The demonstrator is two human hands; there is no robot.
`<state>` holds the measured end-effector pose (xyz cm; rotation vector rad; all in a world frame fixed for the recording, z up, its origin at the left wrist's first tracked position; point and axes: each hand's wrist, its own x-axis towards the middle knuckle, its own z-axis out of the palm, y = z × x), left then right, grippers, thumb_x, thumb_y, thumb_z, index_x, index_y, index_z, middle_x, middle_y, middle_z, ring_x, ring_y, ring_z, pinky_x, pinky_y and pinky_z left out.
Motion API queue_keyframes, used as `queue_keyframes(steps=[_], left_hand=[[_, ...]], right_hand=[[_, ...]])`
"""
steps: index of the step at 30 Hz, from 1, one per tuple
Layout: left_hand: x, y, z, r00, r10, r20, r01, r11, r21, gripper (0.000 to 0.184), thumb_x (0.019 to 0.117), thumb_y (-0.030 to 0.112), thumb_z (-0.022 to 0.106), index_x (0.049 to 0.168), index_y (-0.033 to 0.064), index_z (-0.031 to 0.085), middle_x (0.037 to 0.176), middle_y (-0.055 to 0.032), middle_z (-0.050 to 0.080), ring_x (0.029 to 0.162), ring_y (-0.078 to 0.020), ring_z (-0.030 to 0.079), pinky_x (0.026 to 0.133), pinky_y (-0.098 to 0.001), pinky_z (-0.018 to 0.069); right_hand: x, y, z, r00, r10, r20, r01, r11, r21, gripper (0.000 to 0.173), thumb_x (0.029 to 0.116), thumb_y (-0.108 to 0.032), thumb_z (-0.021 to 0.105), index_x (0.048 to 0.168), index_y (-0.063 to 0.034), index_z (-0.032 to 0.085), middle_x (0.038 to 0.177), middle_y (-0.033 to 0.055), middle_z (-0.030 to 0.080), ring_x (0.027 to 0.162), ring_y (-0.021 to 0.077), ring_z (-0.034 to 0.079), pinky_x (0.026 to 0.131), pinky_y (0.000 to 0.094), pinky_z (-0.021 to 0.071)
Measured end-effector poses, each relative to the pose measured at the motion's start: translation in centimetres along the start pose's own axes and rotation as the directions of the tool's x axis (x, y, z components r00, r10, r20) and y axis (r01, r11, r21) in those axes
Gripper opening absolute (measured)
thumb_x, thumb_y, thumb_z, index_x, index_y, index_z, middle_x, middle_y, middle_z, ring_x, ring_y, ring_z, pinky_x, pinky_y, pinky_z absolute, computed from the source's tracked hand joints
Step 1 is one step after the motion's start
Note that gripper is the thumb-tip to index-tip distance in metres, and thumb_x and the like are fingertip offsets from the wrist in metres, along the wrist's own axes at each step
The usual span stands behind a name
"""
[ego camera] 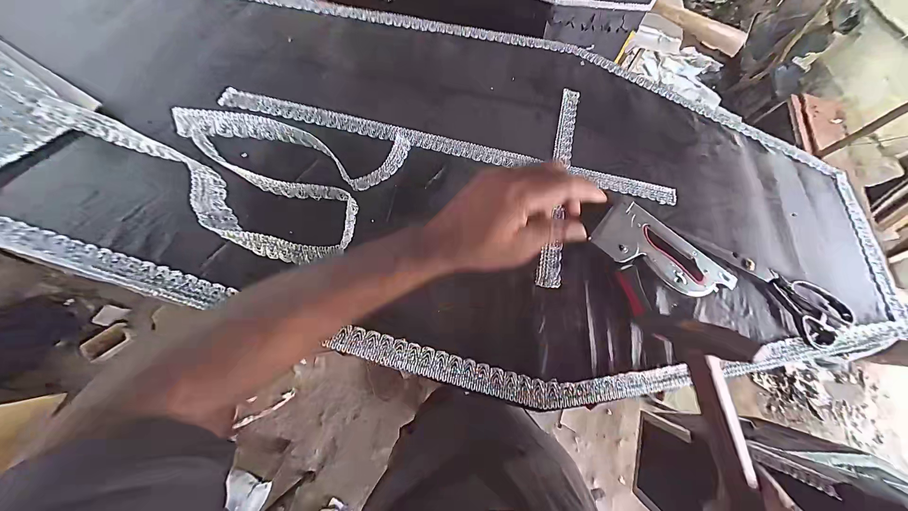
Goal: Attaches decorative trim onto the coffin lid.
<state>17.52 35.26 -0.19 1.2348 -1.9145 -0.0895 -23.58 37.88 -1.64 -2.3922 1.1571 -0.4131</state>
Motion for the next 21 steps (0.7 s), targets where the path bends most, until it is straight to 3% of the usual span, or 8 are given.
queue_keyframes(steps=[3,5,10,13,14,17,19,21], left_hand=[[0.1,-6.1,0.9,0.990,0.060,0.130,-0.074,0.992,0.104,0.024,0.1015,0.028,0.061,0.108,0.0119,0.079,0.123,-0.0061,0.069,0.124,-0.0191,0.060,0.107,-0.0360,0.0488],[-0.4,-7.8,2.2,0.963,0.156,0.218,-0.195,0.966,0.171,0.029,0.1039,0.031,0.056,0.110,0.0135,0.078,0.134,-0.0109,0.066,0.138,-0.0289,0.053,0.116,-0.0443,0.0418],[-1.3,-7.8,3.1,0.959,0.206,0.195,-0.237,0.960,0.151,0.032,0.1050,0.030,0.051,0.109,0.0138,0.079,0.130,-0.0112,0.068,0.135,-0.0304,0.055,0.113,-0.0464,0.0434],[-1.4,-8.1,3.2,0.951,0.204,0.231,-0.233,0.967,0.102,0.032,0.1048,0.029,0.051,0.107,0.0155,0.079,0.127,-0.0088,0.069,0.132,-0.0287,0.056,0.111,-0.0459,0.0436],[-1.3,-8.3,3.2,0.947,0.189,0.259,-0.215,0.974,0.075,0.031,0.1041,0.030,0.052,0.106,0.0164,0.080,0.127,-0.0072,0.068,0.131,-0.0272,0.056,0.110,-0.0460,0.0431],[-1.0,-8.7,3.3,0.943,0.161,0.290,-0.170,0.985,0.009,0.028,0.1015,0.030,0.056,0.104,0.0169,0.081,0.124,-0.0040,0.069,0.122,-0.0205,0.060,0.106,-0.0406,0.0462],[-1.0,-8.6,3.3,0.945,0.138,0.296,-0.146,0.989,0.007,0.028,0.1015,0.032,0.057,0.102,0.0184,0.081,0.124,-0.0018,0.069,0.119,-0.0167,0.061,0.103,-0.0361,0.0479],[-1.0,-8.6,3.1,0.944,0.138,0.300,-0.153,0.988,0.026,0.029,0.1019,0.033,0.055,0.102,0.0186,0.081,0.125,-0.0018,0.068,0.119,-0.0176,0.060,0.103,-0.0378,0.0465]], right_hand=[[1.0,-0.1,2.3,0.985,-0.096,-0.141,0.082,0.992,-0.100,0.043,0.1070,-0.025,0.054,0.131,0.0108,0.059,0.099,0.0231,0.071,0.082,0.0207,0.071,0.075,0.0353,0.0601],[1.7,-0.6,3.2,0.977,-0.142,-0.156,0.116,0.979,-0.166,0.045,0.1069,-0.025,0.053,0.138,0.0065,0.059,0.098,0.0223,0.072,0.077,0.0198,0.071,0.070,0.0338,0.0592],[2.7,-2.2,4.6,0.948,-0.232,-0.217,0.171,0.949,-0.265,0.037,0.1079,-0.020,0.048,0.138,-0.0035,0.062,0.093,0.0208,0.069,0.073,0.0194,0.069,0.064,0.0296,0.0572],[3.4,-3.2,5.5,0.932,-0.270,-0.241,0.191,0.932,-0.309,0.033,0.1079,-0.019,0.048,0.137,-0.0095,0.061,0.096,0.0151,0.066,0.081,0.0144,0.067,0.072,0.0231,0.0554],[3.7,-3.6,5.6,0.939,-0.266,-0.217,0.187,0.927,-0.327,0.032,0.1078,-0.019,0.050,0.136,-0.0098,0.062,0.097,0.0157,0.067,0.083,0.0158,0.068,0.073,0.0248,0.0558],[4.9,-3.6,5.7,0.939,-0.282,-0.195,0.195,0.907,-0.372,0.031,0.1071,-0.018,0.052,0.132,-0.0086,0.067,0.089,0.0185,0.068,0.074,0.0227,0.067,0.062,0.0331,0.0537],[4.9,-3.3,5.3,0.922,-0.309,-0.234,0.203,0.900,-0.385,0.031,0.1070,-0.017,0.052,0.134,-0.0102,0.065,0.091,0.0181,0.067,0.074,0.0221,0.066,0.062,0.0332,0.0535],[4.3,-3.3,4.7,0.917,-0.292,-0.272,0.189,0.918,-0.348,0.033,0.1091,-0.021,0.048,0.138,-0.0116,0.060,0.095,0.0156,0.066,0.077,0.0179,0.067,0.066,0.0306,0.0559]])
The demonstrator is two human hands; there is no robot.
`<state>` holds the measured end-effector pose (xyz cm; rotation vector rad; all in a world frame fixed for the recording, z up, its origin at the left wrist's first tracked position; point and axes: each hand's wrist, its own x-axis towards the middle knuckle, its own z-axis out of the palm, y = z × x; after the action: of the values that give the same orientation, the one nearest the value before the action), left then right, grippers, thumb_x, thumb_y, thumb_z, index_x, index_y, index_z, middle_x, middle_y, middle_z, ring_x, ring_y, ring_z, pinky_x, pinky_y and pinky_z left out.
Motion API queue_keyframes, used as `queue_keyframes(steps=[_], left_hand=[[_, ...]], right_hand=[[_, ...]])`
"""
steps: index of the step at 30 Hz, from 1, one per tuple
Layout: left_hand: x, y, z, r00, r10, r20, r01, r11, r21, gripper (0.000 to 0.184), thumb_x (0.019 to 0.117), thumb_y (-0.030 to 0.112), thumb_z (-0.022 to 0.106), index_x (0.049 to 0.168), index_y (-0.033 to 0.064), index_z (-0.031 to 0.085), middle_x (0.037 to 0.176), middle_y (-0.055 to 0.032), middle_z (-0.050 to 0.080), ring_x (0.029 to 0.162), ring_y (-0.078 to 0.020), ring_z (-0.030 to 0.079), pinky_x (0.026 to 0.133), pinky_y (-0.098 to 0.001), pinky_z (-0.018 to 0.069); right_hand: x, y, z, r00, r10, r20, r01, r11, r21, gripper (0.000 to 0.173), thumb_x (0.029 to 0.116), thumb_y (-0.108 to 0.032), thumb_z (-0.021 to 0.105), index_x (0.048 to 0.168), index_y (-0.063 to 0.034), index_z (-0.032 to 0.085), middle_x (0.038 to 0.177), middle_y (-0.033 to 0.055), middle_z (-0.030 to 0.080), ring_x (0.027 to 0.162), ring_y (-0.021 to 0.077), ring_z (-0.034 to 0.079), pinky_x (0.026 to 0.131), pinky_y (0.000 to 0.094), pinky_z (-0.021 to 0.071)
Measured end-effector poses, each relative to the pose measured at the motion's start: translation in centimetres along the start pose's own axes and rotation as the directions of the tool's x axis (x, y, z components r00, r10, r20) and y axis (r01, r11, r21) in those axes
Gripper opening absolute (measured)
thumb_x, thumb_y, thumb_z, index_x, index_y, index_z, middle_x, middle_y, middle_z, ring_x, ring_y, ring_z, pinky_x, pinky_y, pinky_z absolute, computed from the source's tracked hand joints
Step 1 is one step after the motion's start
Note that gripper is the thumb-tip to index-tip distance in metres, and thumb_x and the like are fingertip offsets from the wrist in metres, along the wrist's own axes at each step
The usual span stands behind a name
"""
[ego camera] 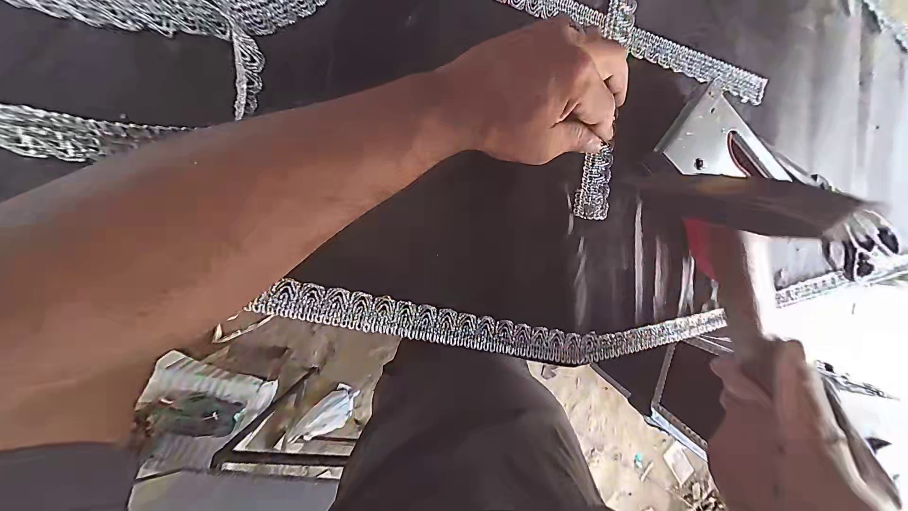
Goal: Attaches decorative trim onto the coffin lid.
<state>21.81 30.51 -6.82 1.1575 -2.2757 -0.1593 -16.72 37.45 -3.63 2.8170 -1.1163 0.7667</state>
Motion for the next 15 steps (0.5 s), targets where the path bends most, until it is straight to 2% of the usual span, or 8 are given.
queue_keyframes(steps=[4,7,10,13,15], left_hand=[[0.0,-0.1,0.1,1.000,0.014,0.012,-0.014,1.000,0.009,0.031,0.1023,0.033,0.054,0.106,0.0182,0.080,0.125,-0.0030,0.068,0.119,-0.0199,0.060,0.102,-0.0414,0.0457],[0.2,-0.1,0.1,1.000,-0.013,0.016,0.013,1.000,-0.028,0.030,0.1023,0.032,0.055,0.104,0.0157,0.080,0.124,-0.0029,0.068,0.116,-0.0154,0.062,0.100,-0.0352,0.0485],[-0.1,0.0,0.6,0.999,-0.048,0.010,0.049,0.994,-0.095,0.029,0.1031,0.032,0.055,0.104,0.0142,0.078,0.123,-0.0012,0.068,0.113,-0.0088,0.062,0.097,-0.0277,0.0493],[-0.1,0.0,0.6,0.999,-0.029,-0.017,0.027,0.994,-0.102,0.028,0.1028,0.030,0.056,0.102,0.0129,0.079,0.122,-0.0028,0.069,0.111,-0.0090,0.063,0.095,-0.0269,0.0500],[-0.1,0.0,0.6,0.999,-0.036,-0.017,0.034,0.992,-0.121,0.028,0.1028,0.029,0.056,0.102,0.0127,0.079,0.121,-0.0024,0.070,0.109,-0.0082,0.063,0.093,-0.0261,0.0502]], right_hand=[[-1.4,-0.5,-0.9,0.996,0.093,0.008,-0.093,0.995,0.044,0.040,0.1107,-0.031,0.045,0.141,-0.0068,0.055,0.093,0.0145,0.065,0.075,0.0150,0.066,0.067,0.0288,0.0553],[-0.6,-0.3,0.7,0.996,0.018,0.084,-0.019,1.000,0.002,0.034,0.1082,-0.018,0.049,0.137,-0.0086,0.064,0.093,0.0198,0.067,0.074,0.0239,0.067,0.060,0.0355,0.0538],[-0.4,0.1,1.7,0.998,-0.053,-0.030,0.052,0.998,-0.032,0.030,0.1063,-0.014,0.055,0.134,-0.0067,0.065,0.092,0.0203,0.067,0.076,0.0244,0.067,0.063,0.0347,0.0539],[-0.6,-0.2,0.3,0.999,0.022,-0.043,-0.018,0.997,0.077,0.035,0.1088,-0.021,0.051,0.143,-0.0149,0.057,0.102,0.0138,0.069,0.082,0.0157,0.067,0.071,0.0317,0.0569],[-0.7,-0.4,-1.1,0.994,0.105,0.029,-0.108,0.974,0.196,0.038,0.1100,-0.031,0.048,0.145,-0.0148,0.054,0.098,0.0070,0.067,0.079,0.0074,0.064,0.070,0.0268,0.0549]])
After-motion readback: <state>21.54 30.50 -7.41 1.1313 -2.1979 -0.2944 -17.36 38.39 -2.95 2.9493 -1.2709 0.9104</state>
